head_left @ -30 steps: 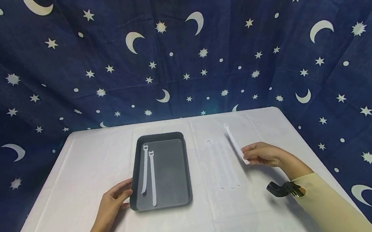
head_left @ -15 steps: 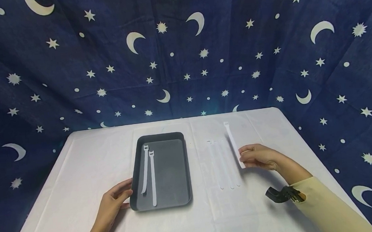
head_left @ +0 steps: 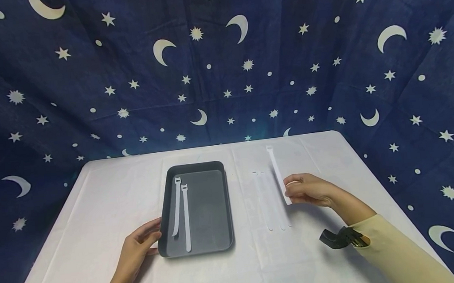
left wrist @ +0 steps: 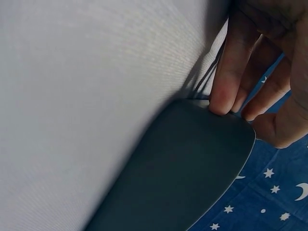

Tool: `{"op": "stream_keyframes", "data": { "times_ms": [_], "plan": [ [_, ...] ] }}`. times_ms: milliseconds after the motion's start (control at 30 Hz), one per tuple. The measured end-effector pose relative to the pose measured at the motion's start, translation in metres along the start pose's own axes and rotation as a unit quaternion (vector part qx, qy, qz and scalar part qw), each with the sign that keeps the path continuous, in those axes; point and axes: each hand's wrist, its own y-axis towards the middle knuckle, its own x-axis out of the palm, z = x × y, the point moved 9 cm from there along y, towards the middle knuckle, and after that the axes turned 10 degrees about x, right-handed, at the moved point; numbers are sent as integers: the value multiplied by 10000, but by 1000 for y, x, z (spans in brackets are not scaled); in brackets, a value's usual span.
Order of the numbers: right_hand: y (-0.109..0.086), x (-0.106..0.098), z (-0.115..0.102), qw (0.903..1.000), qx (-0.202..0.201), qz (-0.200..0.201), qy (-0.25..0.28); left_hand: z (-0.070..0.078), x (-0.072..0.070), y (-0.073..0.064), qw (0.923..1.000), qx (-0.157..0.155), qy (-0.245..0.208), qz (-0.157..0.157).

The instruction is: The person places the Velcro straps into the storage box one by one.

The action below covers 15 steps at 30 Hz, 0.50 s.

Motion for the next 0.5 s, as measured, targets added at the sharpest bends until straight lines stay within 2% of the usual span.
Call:
{"op": "stream_keyframes", "data": {
  "times_ms": [167, 500],
  "plan": [
    [0, 6, -6, 10000, -54, -3, -1, -2, 0, 0, 10000, -23, 0, -12],
    [0, 25, -16, 9993, -218, -288, 50, 1, 1, 0, 9999, 131, -26, -23]
  ]
}}
